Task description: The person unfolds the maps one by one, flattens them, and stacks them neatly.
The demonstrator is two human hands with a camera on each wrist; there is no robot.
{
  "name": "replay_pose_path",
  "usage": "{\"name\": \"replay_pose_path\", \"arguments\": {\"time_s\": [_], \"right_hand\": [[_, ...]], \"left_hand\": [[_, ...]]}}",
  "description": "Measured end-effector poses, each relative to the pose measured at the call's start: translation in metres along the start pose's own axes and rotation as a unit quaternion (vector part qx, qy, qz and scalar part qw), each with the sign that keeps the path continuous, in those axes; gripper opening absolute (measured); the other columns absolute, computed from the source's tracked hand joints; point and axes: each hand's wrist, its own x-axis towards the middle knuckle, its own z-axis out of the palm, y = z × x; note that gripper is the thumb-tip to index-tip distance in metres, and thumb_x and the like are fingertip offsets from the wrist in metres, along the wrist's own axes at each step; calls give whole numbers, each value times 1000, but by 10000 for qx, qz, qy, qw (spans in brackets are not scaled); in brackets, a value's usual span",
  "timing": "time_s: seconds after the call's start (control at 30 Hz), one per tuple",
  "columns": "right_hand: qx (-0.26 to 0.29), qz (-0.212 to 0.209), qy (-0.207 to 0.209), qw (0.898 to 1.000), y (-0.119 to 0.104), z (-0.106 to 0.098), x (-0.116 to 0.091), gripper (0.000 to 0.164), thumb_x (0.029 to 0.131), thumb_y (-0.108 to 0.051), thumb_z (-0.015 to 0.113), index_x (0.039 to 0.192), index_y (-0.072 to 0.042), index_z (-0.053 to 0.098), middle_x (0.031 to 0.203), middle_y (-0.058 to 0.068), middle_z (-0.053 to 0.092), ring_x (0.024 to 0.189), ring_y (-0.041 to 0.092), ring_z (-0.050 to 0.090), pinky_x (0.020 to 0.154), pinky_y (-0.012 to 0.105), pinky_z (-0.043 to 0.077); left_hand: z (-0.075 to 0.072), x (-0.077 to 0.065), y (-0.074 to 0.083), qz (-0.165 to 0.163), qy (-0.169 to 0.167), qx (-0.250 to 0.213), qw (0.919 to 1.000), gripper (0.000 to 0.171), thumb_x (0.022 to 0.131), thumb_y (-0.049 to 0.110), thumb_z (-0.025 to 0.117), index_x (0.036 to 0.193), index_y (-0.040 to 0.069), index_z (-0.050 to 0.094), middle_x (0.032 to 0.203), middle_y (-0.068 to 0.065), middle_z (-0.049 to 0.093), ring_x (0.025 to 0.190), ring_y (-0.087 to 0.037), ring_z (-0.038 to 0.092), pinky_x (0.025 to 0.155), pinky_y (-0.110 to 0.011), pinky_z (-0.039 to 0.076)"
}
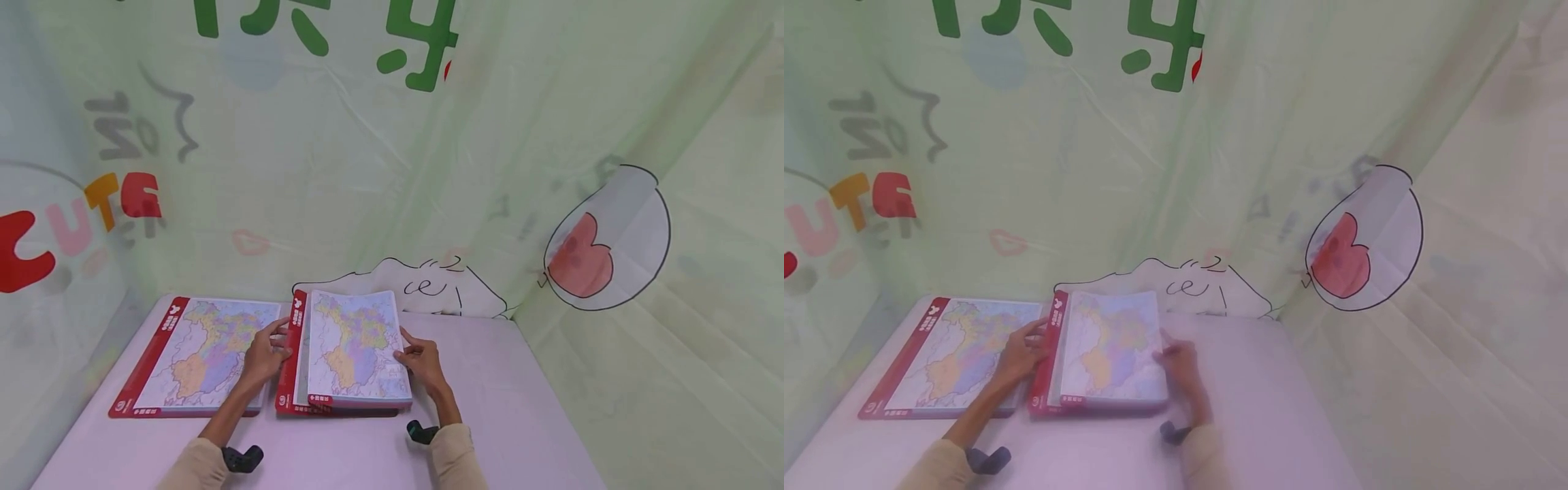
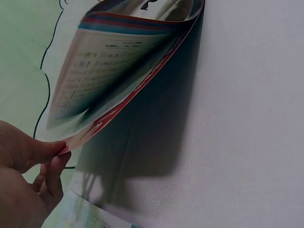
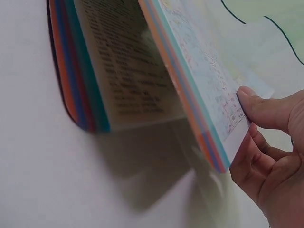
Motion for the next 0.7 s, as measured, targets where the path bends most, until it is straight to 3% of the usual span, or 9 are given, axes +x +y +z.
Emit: {"name": "replay_pose_path", "arguments": {"time_s": [0.1,0.3,0.53,0.7], "right_hand": [[-99,154,99,9998,-3,-5,-1,61,96,-1,81,152,-18,63,100,18,70,75,16,60,59,24,51],[-218,375,252,9987,-5,-19,-3,62,97,0,79,153,-19,62,104,19,69,78,19,62,60,27,56],[-473,392,588,9964,-9,-40,1,60,98,0,78,153,-17,61,104,20,70,80,19,58,58,24,50],[-634,623,880,9922,-1,-53,7,60,100,-4,77,154,-23,60,113,21,71,89,22,60,64,24,49]], "left_hand": [[-3,0,2,75,63,251,9996,70,99,-2,68,164,11,48,144,-19,64,122,-37,68,97,-51,58],[-11,-1,-4,324,241,847,9956,71,99,-2,68,165,13,47,144,-17,65,123,-37,70,97,-54,52],[-30,1,-13,511,481,1054,9919,69,98,-3,68,163,13,51,143,-16,67,120,-37,71,90,-48,50],[-47,3,-16,468,522,1174,9906,67,101,0,65,164,11,48,147,-19,63,125,-41,69,94,-54,50]]}}
